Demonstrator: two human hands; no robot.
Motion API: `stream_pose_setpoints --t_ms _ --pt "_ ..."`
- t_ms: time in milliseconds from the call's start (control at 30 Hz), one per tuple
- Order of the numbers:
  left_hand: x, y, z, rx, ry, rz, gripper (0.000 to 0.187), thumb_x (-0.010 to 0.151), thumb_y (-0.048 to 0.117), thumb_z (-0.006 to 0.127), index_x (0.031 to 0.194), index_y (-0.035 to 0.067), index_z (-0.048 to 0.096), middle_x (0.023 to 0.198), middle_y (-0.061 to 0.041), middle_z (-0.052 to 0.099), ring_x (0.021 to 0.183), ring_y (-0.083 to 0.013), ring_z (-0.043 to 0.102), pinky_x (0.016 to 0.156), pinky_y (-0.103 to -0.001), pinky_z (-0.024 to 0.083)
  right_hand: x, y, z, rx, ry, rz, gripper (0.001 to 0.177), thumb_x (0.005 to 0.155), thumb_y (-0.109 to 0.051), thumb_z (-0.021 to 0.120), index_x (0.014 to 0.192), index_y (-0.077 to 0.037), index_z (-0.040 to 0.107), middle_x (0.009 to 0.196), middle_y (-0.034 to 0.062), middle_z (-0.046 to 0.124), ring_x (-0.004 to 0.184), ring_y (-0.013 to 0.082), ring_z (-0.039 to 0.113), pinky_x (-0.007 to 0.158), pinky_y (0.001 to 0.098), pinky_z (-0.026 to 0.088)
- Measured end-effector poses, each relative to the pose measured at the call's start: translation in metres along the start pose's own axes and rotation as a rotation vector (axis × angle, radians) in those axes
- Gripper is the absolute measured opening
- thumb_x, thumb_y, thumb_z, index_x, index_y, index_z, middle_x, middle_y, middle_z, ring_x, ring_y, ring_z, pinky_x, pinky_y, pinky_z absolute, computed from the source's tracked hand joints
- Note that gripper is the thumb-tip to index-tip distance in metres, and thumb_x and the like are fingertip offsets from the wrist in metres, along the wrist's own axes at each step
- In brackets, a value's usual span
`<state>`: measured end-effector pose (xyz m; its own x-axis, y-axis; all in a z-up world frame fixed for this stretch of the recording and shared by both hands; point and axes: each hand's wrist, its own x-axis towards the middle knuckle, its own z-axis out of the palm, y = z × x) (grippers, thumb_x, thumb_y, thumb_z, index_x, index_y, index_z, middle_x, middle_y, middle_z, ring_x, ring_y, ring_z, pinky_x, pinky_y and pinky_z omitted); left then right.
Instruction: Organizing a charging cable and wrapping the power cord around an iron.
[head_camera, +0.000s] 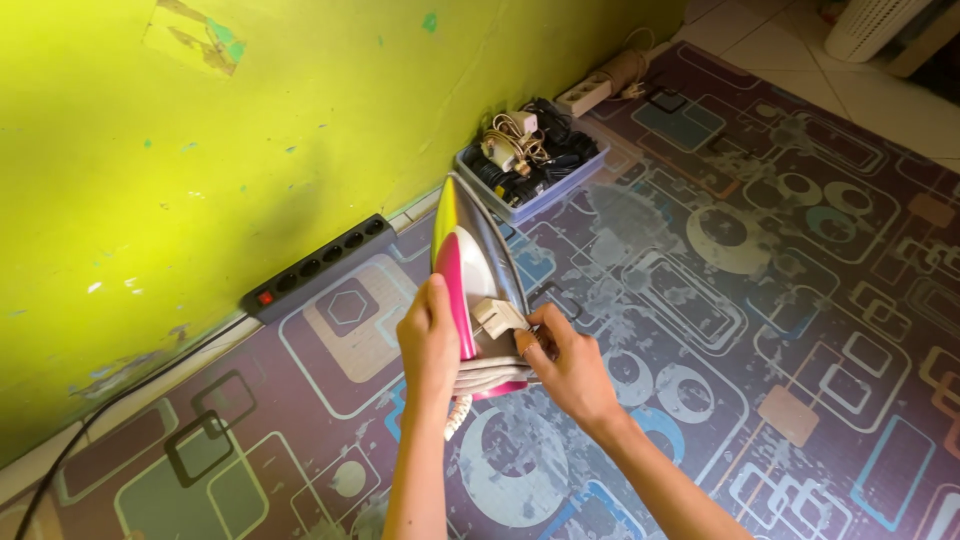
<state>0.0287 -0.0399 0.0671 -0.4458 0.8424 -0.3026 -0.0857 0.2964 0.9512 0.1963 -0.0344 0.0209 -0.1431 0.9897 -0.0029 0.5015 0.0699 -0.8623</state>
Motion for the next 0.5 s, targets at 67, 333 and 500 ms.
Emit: stream_pose_setpoints --t_ms 67,333,500 --pt "0.01 -0.016 0.001 0.142 0.071 0.138 0.057 0.102 0.048 0.037 0.117 0.004 0.07 0.093 -0.024 0.072 0.085 -0.0421 0.07 0.075 -0.051 0.055 0.0 -0.002 0.003 -0.022 0.016 -0.026 0.024 0.094 -0.025 0.065 0.106 -0.005 0.06 0.075 0.0142 0.07 0.064 0.0221 0.064 0.065 0.0365 0.053" --pt "0.041 -0.06 -0.004 0.23 0.058 0.462 0.057 0.106 0.051 0.038 0.111 0.0 0.063 0.103 -0.023 0.058 0.097 -0.0378 0.056 0.089 -0.048 0.047 -0.007 -0.021 -0.001 -0.145 0.081 -0.213 0.022 0.093 -0.021 0.067 0.106 -0.005 0.061 0.081 0.0191 0.071 0.065 0.0319 0.069 0.064 0.041 0.054" --pt "0.026 -0.04 -0.014 0.162 -0.084 0.557 0.05 0.106 0.048 0.04 0.104 0.001 0.058 0.103 -0.016 0.057 0.1 -0.0328 0.053 0.093 -0.045 0.044 -0.01 -0.036 -0.012 -0.262 0.078 -0.322 0.02 0.094 -0.022 0.067 0.105 -0.006 0.061 0.084 0.0199 0.072 0.067 0.0403 0.068 0.059 0.0464 0.052"
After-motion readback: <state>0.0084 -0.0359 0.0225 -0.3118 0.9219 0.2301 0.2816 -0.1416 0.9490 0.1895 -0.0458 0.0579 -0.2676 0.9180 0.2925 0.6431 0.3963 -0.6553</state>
